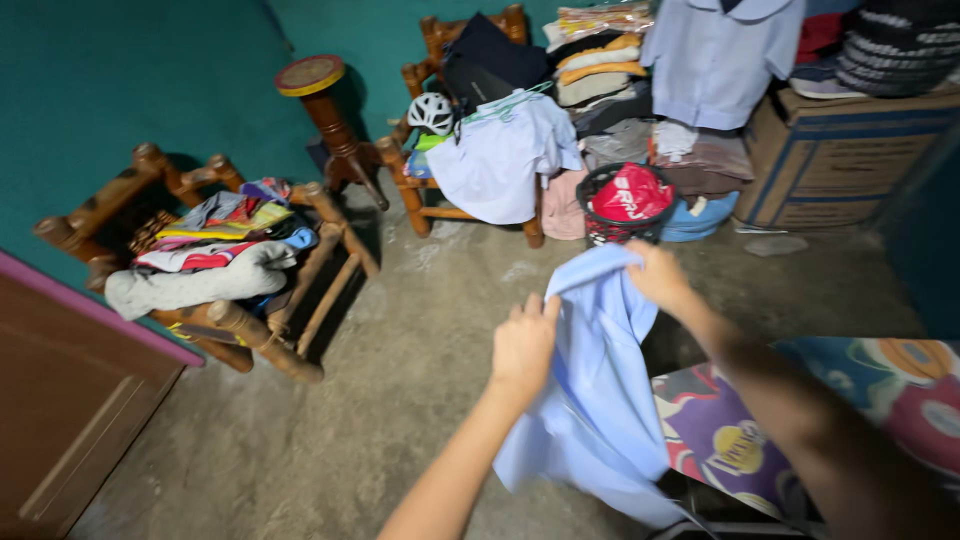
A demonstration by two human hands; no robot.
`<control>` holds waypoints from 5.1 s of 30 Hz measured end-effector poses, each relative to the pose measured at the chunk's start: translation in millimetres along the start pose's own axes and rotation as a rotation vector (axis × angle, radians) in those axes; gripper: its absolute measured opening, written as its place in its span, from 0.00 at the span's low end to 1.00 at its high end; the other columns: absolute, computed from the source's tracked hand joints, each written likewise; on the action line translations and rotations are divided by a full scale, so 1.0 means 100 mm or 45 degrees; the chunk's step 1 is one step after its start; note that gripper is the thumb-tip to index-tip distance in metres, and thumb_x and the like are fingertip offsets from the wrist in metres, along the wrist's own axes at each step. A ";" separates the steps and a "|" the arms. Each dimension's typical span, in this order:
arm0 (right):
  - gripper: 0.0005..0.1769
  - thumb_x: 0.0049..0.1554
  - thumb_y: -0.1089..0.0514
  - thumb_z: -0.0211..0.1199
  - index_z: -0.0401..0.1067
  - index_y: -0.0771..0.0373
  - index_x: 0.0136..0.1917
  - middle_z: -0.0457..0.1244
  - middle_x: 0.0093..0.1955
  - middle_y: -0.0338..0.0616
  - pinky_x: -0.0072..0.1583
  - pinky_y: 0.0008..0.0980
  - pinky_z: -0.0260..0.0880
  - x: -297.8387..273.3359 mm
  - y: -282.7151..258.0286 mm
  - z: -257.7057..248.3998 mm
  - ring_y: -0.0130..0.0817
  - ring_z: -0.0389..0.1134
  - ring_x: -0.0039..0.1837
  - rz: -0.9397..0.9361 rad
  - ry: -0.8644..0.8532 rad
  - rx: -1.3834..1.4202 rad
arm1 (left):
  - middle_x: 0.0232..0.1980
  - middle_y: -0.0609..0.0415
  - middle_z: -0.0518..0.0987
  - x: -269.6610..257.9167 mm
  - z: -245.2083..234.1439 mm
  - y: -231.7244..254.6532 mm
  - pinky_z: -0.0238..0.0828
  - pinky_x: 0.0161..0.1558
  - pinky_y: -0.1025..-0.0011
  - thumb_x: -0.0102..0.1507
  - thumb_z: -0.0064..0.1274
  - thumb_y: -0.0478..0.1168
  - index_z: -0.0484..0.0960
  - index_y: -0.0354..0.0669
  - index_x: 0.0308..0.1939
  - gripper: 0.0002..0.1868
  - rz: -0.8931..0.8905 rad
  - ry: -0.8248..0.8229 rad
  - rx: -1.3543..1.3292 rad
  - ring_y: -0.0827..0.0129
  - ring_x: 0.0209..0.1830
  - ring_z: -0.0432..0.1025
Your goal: The person removes a light blue short-sleeved shirt from a hanger, places it on an ironing board, and irons the sleeves and body. The person then removes the shirt from the board, places it back on a hanger, and continues ironing another section of the shirt.
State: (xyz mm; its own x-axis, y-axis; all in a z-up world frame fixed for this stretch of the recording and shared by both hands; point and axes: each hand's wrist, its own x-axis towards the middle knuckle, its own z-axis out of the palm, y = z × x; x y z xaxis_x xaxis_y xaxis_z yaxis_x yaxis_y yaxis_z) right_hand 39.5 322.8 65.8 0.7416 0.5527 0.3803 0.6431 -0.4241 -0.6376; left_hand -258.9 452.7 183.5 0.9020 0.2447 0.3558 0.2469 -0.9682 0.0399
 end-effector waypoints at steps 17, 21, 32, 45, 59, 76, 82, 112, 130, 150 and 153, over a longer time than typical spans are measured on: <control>0.20 0.51 0.47 0.69 0.78 0.57 0.54 0.73 0.47 0.53 0.52 0.45 0.72 1.58 -2.34 -0.08 0.52 0.74 0.49 -0.455 -0.804 -0.443 | 0.45 0.51 0.73 0.80 -0.21 -2.56 0.75 0.37 0.62 0.54 0.54 0.34 0.79 0.44 0.45 0.14 -0.056 0.355 0.157 0.56 0.48 0.71; 0.21 0.54 0.46 0.67 0.77 0.58 0.57 0.72 0.46 0.55 0.52 0.45 0.72 2.34 -2.19 0.27 0.51 0.74 0.47 -0.362 -0.846 -0.537 | 0.51 0.51 0.72 1.32 -0.20 -3.07 0.74 0.41 0.63 0.56 0.52 0.33 0.80 0.47 0.50 0.18 0.132 0.225 0.186 0.57 0.54 0.68; 0.20 0.62 0.55 0.51 0.70 0.55 0.66 0.67 0.31 0.55 0.26 0.38 0.62 3.65 -1.67 1.55 0.44 0.64 0.26 0.619 -0.705 0.658 | 0.67 0.53 0.69 2.84 0.33 -4.27 0.75 0.44 0.61 0.56 0.53 0.34 0.80 0.50 0.53 0.20 0.269 0.139 0.334 0.58 0.58 0.66; 0.27 0.62 0.61 0.53 0.61 0.56 0.74 0.69 0.60 0.55 0.56 0.48 0.76 5.21 -1.36 2.71 0.45 0.73 0.54 0.920 -0.213 1.002 | 0.59 0.44 0.73 5.13 1.54 -5.50 0.75 0.42 0.56 0.54 0.57 0.33 0.86 0.41 0.32 0.04 0.133 0.419 -0.336 0.48 0.55 0.68; 0.44 0.58 0.50 0.64 0.45 0.45 0.81 0.68 0.54 0.57 0.50 0.43 0.70 6.66 -0.03 3.70 0.46 0.68 0.45 1.195 -1.047 0.578 | 0.42 0.56 0.80 7.07 2.63 -6.54 0.74 0.45 0.60 0.50 0.51 0.25 0.84 0.48 0.27 0.13 0.320 0.247 -0.544 0.54 0.47 0.72; 0.22 0.56 0.55 0.65 0.67 0.54 0.64 0.55 0.62 0.49 0.57 0.51 0.74 7.81 2.14 5.59 0.51 0.64 0.57 1.728 0.197 1.264 | 0.48 0.54 0.77 8.71 3.86 -6.74 0.74 0.47 0.61 0.50 0.51 0.24 0.85 0.46 0.40 0.18 0.242 -0.091 -0.519 0.54 0.53 0.70; 0.18 0.59 0.53 0.66 0.67 0.58 0.59 0.58 0.59 0.52 0.59 0.47 0.71 7.92 2.27 5.77 0.50 0.63 0.59 1.830 0.640 1.619 | 0.50 0.51 0.75 8.81 3.89 -6.84 0.75 0.47 0.60 0.51 0.50 0.23 0.83 0.41 0.44 0.20 0.324 -0.134 -0.619 0.52 0.54 0.69; 0.18 0.61 0.43 0.60 0.73 0.54 0.59 0.72 0.38 0.49 0.43 0.39 0.76 6.66 -2.00 2.35 0.38 0.77 0.37 1.046 0.445 -0.501 | 0.69 0.53 0.63 9.69 3.54 -5.48 0.74 0.50 0.54 0.57 0.58 0.34 0.83 0.60 0.52 0.21 1.262 -0.091 -0.319 0.48 0.64 0.63; 0.17 0.66 0.49 0.53 0.69 0.67 0.50 0.70 0.40 0.49 0.44 0.37 0.77 6.41 -1.47 1.53 0.37 0.76 0.39 0.663 0.779 0.191 | 0.58 0.56 0.72 8.61 1.90 -3.95 0.65 0.54 0.44 0.51 0.55 0.31 0.84 0.48 0.49 0.21 1.691 0.107 -0.743 0.53 0.58 0.67; 0.16 0.57 0.63 0.62 0.74 0.68 0.59 0.70 0.49 0.58 0.49 0.39 0.74 3.74 0.35 1.38 0.40 0.70 0.46 1.224 0.746 0.965 | 0.48 0.50 0.70 8.49 1.67 -3.13 0.75 0.39 0.57 0.65 0.54 0.42 0.73 0.43 0.44 0.09 1.867 0.296 -0.778 0.55 0.47 0.74; 0.22 0.54 0.58 0.65 0.74 0.63 0.62 0.68 0.58 0.46 0.59 0.36 0.72 4.00 0.40 1.73 0.32 0.70 0.59 1.150 0.518 0.981 | 0.49 0.50 0.70 8.48 1.73 -2.97 0.74 0.38 0.56 0.65 0.54 0.42 0.73 0.43 0.44 0.09 1.845 0.260 -0.785 0.54 0.46 0.74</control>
State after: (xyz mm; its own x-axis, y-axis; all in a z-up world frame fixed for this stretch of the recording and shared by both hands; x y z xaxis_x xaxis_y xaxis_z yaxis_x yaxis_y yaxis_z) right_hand 328.2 651.1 76.3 0.9518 -0.0359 -0.3045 -0.3016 0.0694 -0.9509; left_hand 494.2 957.1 311.5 0.1626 -0.8263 0.5393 -0.9640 -0.2495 -0.0916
